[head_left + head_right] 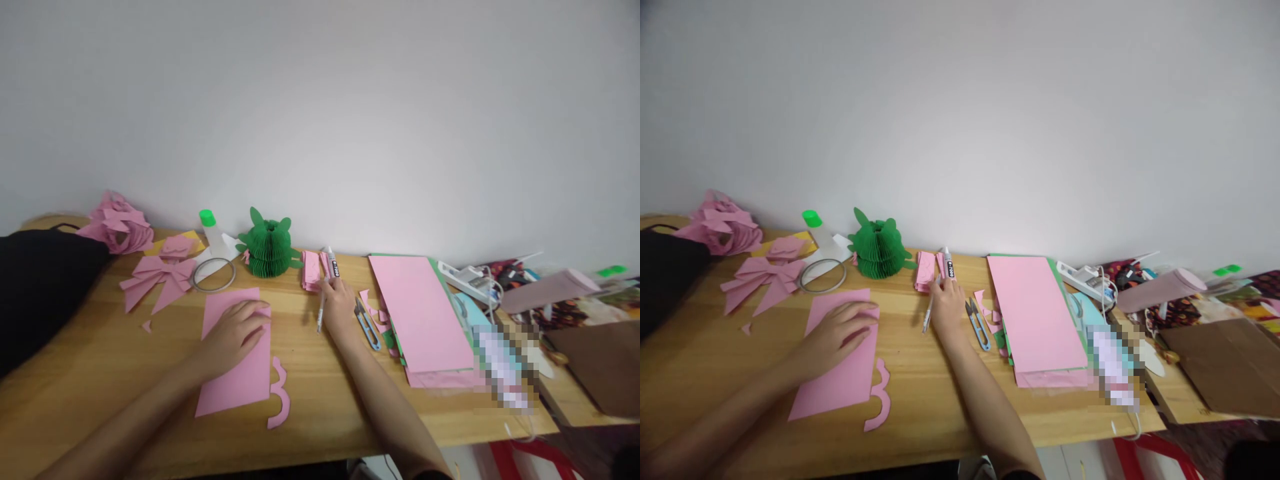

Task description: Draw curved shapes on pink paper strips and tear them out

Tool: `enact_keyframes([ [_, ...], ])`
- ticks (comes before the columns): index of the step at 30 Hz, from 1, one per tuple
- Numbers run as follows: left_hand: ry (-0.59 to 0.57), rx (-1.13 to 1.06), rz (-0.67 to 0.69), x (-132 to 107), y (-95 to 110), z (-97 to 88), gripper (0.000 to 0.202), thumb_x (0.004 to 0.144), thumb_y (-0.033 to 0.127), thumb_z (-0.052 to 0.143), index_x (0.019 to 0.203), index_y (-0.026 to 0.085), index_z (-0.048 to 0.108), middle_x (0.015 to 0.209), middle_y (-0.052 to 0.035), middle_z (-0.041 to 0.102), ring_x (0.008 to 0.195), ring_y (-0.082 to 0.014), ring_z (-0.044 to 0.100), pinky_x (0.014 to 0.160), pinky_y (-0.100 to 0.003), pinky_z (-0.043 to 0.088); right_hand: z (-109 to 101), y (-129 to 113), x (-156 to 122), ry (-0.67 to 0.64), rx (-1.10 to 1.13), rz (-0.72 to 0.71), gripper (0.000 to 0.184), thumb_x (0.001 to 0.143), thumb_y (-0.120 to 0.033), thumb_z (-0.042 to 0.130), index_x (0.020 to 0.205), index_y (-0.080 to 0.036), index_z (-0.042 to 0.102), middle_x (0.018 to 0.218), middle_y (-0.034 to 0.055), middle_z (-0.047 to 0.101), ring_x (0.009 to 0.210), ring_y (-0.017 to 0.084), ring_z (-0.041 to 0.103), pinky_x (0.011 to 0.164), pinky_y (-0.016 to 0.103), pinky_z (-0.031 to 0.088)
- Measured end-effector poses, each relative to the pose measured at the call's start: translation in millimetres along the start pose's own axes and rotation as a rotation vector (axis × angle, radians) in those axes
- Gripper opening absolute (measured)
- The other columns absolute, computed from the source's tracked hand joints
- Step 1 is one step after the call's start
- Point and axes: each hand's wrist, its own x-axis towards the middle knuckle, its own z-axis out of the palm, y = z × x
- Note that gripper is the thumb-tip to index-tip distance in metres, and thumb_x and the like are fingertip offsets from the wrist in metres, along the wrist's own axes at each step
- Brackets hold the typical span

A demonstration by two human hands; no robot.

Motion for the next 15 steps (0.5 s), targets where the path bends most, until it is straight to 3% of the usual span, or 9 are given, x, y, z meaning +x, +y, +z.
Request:
enact_keyframes([
  [4, 0.057, 0.006, -0.011, 5, -11, -0.8, 0.029, 0.094, 0.027, 0.043, 0.098, 0.023, 0.072, 0.115, -0.0079, 0.071, 0.114, -0.0265, 0.062, 0.097, -0.044, 0.052, -12, 0, 8, -0.007, 0.014, 0.018, 0.025, 0.089, -0.007, 0.056, 0.090, -0.023, 0.076, 0.082, 0.0076, 0.067, 0.074, 0.021, 0.059, 0.066, 0.032, 0.037],
  [9, 0.109, 0.008, -0.118, 7, -30, -10.3, 0.028, 0.093, 0.028, 0.045, 0.096, 0.022, 0.072, 0.115, -0.0089, 0.071, 0.111, -0.0261, 0.063, 0.102, -0.047, 0.047, -44, -9, -6, -0.045, 0.096, -0.041, 0.028, 0.092, -0.013, 0.051, 0.113, -0.019, 0.068, 0.102, 0.0113, 0.071, 0.092, 0.023, 0.065, 0.080, 0.035, 0.048],
  [10, 0.108, 0.010, -0.142, 7, -33, -11.5, 0.027, 0.093, 0.031, 0.047, 0.099, 0.021, 0.072, 0.119, -0.0096, 0.070, 0.114, -0.0269, 0.062, 0.103, -0.047, 0.046, -52, -13, -18, -0.082, 0.136, -0.110, 0.025, 0.092, -0.017, 0.054, 0.113, -0.020, 0.068, 0.105, 0.0108, 0.071, 0.097, 0.023, 0.066, 0.084, 0.035, 0.049],
  [12, 0.091, 0.006, -0.170, 6, -37, -11.7, 0.027, 0.091, 0.031, 0.051, 0.104, 0.020, 0.072, 0.123, -0.0095, 0.068, 0.119, -0.0268, 0.059, 0.107, -0.046, 0.043, -65, -22, -49, -0.215, 0.273, -0.402, 0.025, 0.093, -0.029, 0.058, 0.113, -0.018, 0.067, 0.111, 0.0133, 0.072, 0.106, 0.025, 0.066, 0.090, 0.039, 0.051],
  [15, 0.047, 0.001, -0.186, 7, -38, -8.3, 0.029, 0.089, 0.030, 0.054, 0.111, 0.018, 0.070, 0.126, -0.0101, 0.066, 0.121, -0.0267, 0.058, 0.110, -0.046, 0.041, -79, -34, -103, -0.406, 0.402, -0.660, 0.053, 0.090, -0.049, 0.063, 0.129, -0.015, 0.059, 0.136, 0.0169, 0.063, 0.131, 0.028, 0.055, 0.106, 0.045, 0.047],
])
